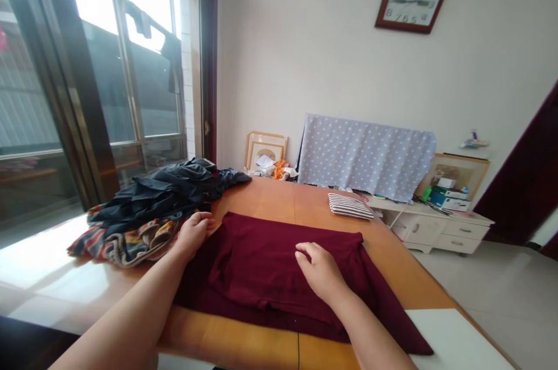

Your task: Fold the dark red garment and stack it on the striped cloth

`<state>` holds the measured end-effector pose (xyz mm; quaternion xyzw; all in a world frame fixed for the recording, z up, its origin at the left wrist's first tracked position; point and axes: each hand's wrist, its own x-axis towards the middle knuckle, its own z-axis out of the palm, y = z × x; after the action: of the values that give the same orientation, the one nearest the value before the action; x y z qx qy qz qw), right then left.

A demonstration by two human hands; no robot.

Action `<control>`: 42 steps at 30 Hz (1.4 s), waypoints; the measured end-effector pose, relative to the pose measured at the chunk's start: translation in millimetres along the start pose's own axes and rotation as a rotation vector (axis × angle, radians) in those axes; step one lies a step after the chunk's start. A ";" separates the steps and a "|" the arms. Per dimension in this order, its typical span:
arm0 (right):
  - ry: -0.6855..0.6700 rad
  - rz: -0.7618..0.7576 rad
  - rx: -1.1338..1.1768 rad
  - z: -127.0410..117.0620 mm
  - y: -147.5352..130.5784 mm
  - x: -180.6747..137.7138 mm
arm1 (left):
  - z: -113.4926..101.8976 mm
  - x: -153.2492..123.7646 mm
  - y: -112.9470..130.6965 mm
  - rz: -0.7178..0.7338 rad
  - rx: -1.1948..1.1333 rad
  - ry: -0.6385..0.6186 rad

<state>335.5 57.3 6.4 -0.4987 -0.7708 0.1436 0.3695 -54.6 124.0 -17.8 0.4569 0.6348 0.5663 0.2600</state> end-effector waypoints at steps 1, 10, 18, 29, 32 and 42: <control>-0.017 -0.017 0.030 6.9 -16.8 -3.2 | 0.0 -0.8 -0.7 0.002 -0.012 -0.015; -0.276 -0.141 0.018 37.8 -120.7 -21.5 | -2.8 -0.6 0.5 0.086 -0.044 -0.131; -0.381 -0.181 -0.102 44.0 -130.2 -23.2 | -0.3 -7.2 1.0 0.106 0.099 -0.204; -0.457 -0.135 0.173 39.8 -128.0 -21.8 | -3.8 -7.8 5.3 0.126 0.291 -0.209; -0.382 -0.106 0.228 43.1 -126.2 -21.6 | -4.4 -8.5 6.2 0.133 0.324 -0.213; -0.406 -0.106 0.046 60.9 -141.4 -13.5 | -4.1 -6.3 2.6 0.170 0.390 -0.223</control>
<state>201.5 -10.8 42.3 -0.4096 -0.8512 0.2391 0.2249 -54.5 116.4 -15.5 0.6101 0.6586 0.3988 0.1868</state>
